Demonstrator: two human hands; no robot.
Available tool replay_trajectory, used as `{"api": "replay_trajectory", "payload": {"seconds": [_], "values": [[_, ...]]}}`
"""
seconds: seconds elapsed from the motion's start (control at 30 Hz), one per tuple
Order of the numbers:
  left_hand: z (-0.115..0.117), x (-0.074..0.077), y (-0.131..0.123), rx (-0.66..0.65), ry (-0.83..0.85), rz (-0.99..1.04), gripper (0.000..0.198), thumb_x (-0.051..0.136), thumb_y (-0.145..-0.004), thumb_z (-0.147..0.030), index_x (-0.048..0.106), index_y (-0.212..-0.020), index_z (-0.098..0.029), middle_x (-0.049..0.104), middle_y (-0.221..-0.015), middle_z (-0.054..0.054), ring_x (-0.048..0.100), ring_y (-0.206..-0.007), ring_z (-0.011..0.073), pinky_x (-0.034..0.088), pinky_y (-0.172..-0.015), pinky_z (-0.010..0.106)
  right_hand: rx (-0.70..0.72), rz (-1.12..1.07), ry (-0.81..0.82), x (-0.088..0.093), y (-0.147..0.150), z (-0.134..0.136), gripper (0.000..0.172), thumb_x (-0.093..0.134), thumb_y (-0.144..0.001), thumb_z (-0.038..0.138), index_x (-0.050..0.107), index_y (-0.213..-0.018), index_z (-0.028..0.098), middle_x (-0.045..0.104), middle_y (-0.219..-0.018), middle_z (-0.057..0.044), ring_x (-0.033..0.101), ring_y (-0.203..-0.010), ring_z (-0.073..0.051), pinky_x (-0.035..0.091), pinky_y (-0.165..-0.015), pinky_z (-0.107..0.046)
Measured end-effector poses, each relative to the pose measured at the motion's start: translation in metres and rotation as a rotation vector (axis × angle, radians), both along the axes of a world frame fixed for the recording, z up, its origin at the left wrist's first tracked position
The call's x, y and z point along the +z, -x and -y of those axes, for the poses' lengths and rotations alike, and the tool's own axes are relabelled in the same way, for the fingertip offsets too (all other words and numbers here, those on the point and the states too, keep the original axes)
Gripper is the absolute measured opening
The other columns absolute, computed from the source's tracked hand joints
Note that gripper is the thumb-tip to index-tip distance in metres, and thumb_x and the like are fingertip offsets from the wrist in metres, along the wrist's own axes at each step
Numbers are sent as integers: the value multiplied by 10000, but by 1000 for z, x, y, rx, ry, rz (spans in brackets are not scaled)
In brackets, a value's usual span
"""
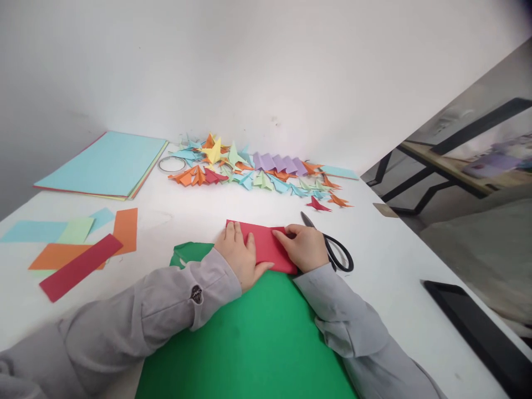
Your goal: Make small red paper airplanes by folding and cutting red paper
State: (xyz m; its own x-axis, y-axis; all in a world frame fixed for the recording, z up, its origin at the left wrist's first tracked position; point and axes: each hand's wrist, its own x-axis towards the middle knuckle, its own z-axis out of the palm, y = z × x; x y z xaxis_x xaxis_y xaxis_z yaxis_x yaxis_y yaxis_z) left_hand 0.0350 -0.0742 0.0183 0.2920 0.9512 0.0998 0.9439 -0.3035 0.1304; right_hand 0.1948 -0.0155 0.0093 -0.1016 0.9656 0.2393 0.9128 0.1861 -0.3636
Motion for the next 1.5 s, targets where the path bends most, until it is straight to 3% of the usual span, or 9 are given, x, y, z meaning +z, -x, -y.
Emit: {"api": "replay_trajectory", "payload": {"seconds": [0.2, 0.4, 0.53, 0.8, 1.0, 1.5], "values": [[-1, -3, 2, -3, -34, -2, 753, 391, -766, -611, 509, -1224, -25, 436, -1257, 327, 388, -1169, 449, 322, -920, 512, -43, -9, 64, 2, 1, 0, 317, 510, -734, 421, 561, -527, 187, 593, -516, -30, 498, -497, -149, 302, -513, -265], [-3, -5, 9, -109, -107, 9, 649, 332, -797, -599, 520, -1241, -165, 465, -1309, 171, 421, -1114, 414, 340, -882, 519, -149, 39, 119, 10, 4, 2, 302, 540, -725, 446, 641, -607, 187, 662, -608, -56, 584, -599, -186, 348, -554, -269], [-5, -7, 11, -124, -143, -13, 663, 307, -794, -618, 524, -1239, -177, 488, -1294, 151, 444, -1070, 395, 354, -853, 505, -214, 72, 149, 15, 7, 5, 314, 543, -724, 472, 673, -672, 191, 691, -693, -73, 623, -692, -216, 382, -606, -285], [-6, -9, 12, -135, -181, -44, 672, 369, -767, -632, 525, -1239, -179, 494, -1289, 153, 428, -1071, 404, 357, -847, 496, -283, -14, 130, 13, 6, 10, 292, 580, -723, 393, 578, -916, 175, 689, -758, -50, 635, -757, -215, 409, -642, -287], [-6, -7, 13, -153, -183, -58, 659, 339, -788, -615, 526, -1239, -172, 490, -1289, 167, 449, -1043, 394, 375, -820, 500, -271, -30, 152, 15, 5, 12, 165, 583, -720, 354, 589, -773, 198, 682, -735, -27, 628, -744, -197, 405, -641, -280], [-5, -5, 13, -157, -185, -95, 648, 275, -820, -587, 520, -1245, -164, 486, -1294, 166, 447, -1051, 405, 384, -811, 511, -295, 76, 167, 20, 6, 13, 205, 574, -730, 407, 616, -671, 215, 670, -702, -37, 609, -706, -202, 364, -585, -278]]}}
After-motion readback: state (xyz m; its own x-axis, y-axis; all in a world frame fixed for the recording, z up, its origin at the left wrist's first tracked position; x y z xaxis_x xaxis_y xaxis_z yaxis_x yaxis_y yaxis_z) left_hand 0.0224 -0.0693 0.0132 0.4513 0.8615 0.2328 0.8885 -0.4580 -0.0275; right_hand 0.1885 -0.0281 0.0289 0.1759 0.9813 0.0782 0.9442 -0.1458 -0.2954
